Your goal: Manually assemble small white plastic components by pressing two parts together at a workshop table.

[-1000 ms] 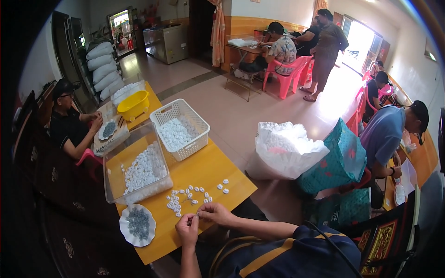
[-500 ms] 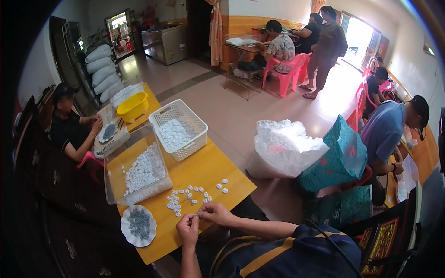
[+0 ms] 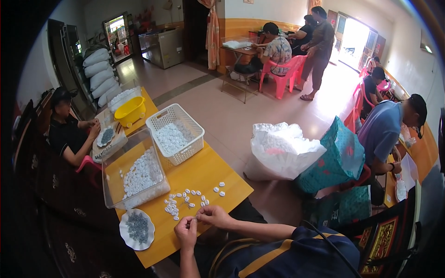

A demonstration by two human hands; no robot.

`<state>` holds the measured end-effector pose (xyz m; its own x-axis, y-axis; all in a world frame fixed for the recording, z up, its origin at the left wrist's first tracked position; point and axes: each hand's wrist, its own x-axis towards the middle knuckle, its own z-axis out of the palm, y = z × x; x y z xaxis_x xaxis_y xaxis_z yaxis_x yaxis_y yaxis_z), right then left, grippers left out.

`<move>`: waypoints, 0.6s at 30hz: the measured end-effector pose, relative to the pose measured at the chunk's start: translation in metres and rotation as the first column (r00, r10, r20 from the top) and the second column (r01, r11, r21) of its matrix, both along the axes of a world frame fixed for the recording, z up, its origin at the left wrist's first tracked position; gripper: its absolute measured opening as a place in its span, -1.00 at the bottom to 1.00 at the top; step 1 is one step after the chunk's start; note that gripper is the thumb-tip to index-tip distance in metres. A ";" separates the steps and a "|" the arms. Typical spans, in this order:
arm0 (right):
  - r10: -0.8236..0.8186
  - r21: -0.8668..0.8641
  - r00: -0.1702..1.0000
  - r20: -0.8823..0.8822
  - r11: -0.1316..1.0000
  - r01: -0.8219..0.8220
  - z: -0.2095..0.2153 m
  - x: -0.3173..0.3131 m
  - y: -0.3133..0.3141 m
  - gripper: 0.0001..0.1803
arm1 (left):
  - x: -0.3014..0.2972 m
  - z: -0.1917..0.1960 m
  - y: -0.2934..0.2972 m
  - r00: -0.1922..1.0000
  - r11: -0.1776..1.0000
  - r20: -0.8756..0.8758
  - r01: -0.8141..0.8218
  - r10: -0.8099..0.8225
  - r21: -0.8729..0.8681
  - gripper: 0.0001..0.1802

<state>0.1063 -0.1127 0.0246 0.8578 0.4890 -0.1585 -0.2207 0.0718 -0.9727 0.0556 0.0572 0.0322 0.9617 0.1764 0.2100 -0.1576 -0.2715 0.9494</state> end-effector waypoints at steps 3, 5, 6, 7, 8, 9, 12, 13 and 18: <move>-0.039 -0.008 0.999 0.005 0.999 0.039 0.004 -0.002 0.001 -0.78 | -0.001 0.003 0.000 1.000 1.000 -0.001 0.000 0.000 0.016 -0.93; -0.039 0.016 0.999 -0.006 0.999 0.039 0.003 -0.002 0.001 -0.78 | -0.001 0.005 -0.001 1.000 1.000 -0.008 -0.001 0.001 -0.004 -0.92; -0.040 0.014 0.999 -0.008 0.999 0.040 0.002 -0.001 0.001 -0.78 | 0.000 0.004 -0.002 1.000 1.000 -0.010 -0.001 0.001 -0.005 -0.92; -0.037 -0.002 0.999 0.002 0.999 0.037 0.004 -0.002 0.001 -0.78 | -0.001 0.005 -0.002 1.000 1.000 0.000 -0.012 0.012 0.000 -0.92; -0.034 -0.019 0.999 0.012 0.999 0.035 0.006 -0.002 0.001 -0.78 | -0.002 0.006 -0.002 1.000 1.000 0.009 -0.022 0.022 0.005 -0.92; -0.033 -0.018 0.999 0.013 0.999 0.033 0.007 -0.002 0.000 -0.78 | -0.003 0.008 -0.002 1.000 1.000 0.011 -0.024 0.024 0.006 -0.92; 0.015 -0.048 1.000 0.016 0.999 -0.014 0.008 0.001 -0.001 -0.78 | -0.003 0.013 -0.001 0.999 0.999 0.037 -0.015 0.013 0.053 -0.92; 0.017 -0.055 1.000 0.025 0.998 -0.015 0.008 0.001 -0.001 -0.79 | -0.003 0.013 0.000 1.000 0.998 0.016 -0.012 0.011 0.061 -0.91; 0.037 -0.081 0.997 0.068 0.996 -0.032 0.000 0.002 0.001 -0.81 | -0.003 0.014 0.002 1.000 0.996 -0.008 -0.009 0.010 0.083 -0.90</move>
